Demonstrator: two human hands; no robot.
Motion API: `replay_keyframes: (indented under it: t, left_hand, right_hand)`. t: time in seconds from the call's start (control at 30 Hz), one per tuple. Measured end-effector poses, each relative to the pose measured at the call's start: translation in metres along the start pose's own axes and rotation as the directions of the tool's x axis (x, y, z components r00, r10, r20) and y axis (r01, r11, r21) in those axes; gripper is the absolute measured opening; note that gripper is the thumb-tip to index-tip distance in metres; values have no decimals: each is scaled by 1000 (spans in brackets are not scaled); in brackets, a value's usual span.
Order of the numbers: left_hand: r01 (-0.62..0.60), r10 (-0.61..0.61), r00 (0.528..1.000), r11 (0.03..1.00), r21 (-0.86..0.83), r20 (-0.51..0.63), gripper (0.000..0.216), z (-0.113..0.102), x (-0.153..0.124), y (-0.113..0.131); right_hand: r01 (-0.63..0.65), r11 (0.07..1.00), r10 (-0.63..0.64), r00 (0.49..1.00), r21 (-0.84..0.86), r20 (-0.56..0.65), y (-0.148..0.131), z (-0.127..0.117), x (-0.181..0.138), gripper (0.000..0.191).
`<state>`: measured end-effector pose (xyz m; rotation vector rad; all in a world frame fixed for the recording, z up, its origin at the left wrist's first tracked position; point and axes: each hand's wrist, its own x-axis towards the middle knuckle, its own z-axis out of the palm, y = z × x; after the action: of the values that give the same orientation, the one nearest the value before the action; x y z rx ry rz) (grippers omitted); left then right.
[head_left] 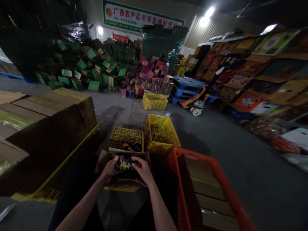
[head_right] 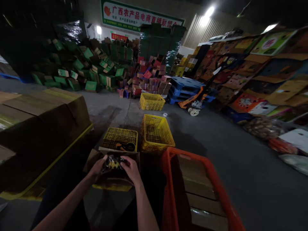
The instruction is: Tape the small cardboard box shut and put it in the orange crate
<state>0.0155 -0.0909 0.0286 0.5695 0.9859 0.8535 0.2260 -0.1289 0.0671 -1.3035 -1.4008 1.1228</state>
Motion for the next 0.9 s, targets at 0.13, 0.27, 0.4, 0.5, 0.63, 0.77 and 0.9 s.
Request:
replay_keyframes:
  t: [0.13,0.27,0.4,0.5,0.63,0.77,0.9]
  left_hand:
    - [-40,39,999,999,22,38,53,0,-1,-2]
    - [-88,86,995,995,48,53,54,1,-2,-3]
    - [-146,135,986,983,109,99,65,3,-2,-6]
    - [-145,126,986,974,176,112,67,3,-1,-8]
    - [-62,68,998,966,253,-16,62,-7,3,-6]
    - [-99,109,994,923,372,-5,43,-18,12,3]
    - [-164,100,981,887,433,168,20,2,27,2]
  right_hand:
    - [-17,1000,18,999,18,-34,1,-2,1,27]
    - [-34,999,35,999,17,-42,-4,-1,1,25]
    - [-67,997,67,997,-25,26,-15,4,-6,38]
    - [-96,995,96,983,-6,159,-19,8,-10,47]
    - [-141,987,131,984,79,121,-11,-1,-8,50]
    - [-135,989,144,962,55,-231,6,-16,-1,52]
    - [-114,991,130,944,71,-303,10,-23,1,49]
